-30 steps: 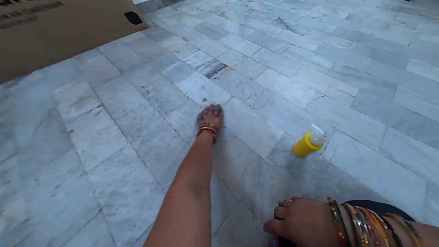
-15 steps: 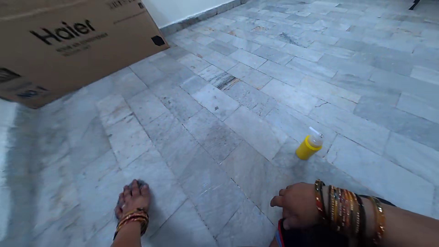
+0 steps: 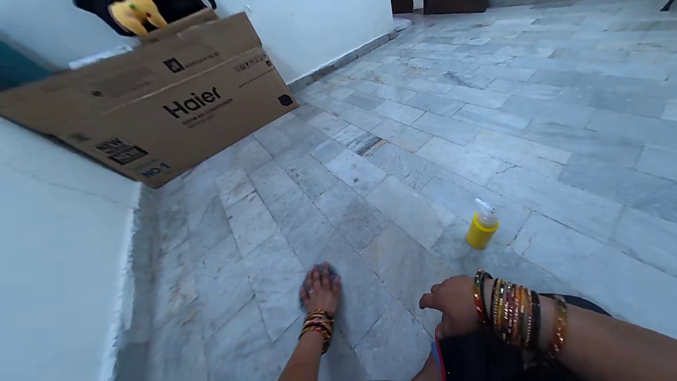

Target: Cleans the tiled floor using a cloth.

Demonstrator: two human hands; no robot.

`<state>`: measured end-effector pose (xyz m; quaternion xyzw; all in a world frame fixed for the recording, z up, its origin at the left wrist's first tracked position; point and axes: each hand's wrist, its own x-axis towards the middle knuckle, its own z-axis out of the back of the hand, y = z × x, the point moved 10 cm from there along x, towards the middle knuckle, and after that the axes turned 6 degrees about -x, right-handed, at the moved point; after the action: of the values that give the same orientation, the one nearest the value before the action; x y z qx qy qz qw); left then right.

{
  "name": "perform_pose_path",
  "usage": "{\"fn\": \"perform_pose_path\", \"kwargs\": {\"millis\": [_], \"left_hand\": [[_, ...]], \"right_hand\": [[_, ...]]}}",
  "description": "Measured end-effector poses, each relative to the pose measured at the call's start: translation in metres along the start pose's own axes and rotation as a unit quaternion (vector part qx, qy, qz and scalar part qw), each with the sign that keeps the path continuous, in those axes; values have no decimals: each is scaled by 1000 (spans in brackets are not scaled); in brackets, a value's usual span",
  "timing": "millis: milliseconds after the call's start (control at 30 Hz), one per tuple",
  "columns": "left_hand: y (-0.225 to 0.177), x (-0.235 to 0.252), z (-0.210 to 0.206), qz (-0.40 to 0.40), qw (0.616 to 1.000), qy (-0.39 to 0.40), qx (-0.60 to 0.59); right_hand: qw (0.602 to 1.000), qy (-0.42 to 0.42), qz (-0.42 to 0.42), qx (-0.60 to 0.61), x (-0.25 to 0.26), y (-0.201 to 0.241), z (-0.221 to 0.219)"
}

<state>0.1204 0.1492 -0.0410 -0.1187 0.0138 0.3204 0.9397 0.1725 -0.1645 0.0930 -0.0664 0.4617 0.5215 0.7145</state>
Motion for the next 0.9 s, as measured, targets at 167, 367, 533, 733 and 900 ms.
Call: {"fn": "perform_pose_path", "kwargs": {"millis": [167, 367, 533, 733, 900], "left_hand": [[-133, -3, -36, -142, 988, 69, 0], [-263, 6, -64, -253, 952, 172, -23], [-300, 54, -62, -285, 944, 161, -27], [-245, 143, -39, -203, 973, 102, -35], [-113, 181, -2, -104, 994, 18, -34]], "right_hand": [[1000, -1, 11, -3, -1, 3, -1], [999, 17, 32, -1, 0, 2, -5], [999, 29, 34, 10, 5, -8, -9], [998, 43, 23, 34, 10, -19, -12], [998, 49, 13, 46, 14, -25, -11]]}}
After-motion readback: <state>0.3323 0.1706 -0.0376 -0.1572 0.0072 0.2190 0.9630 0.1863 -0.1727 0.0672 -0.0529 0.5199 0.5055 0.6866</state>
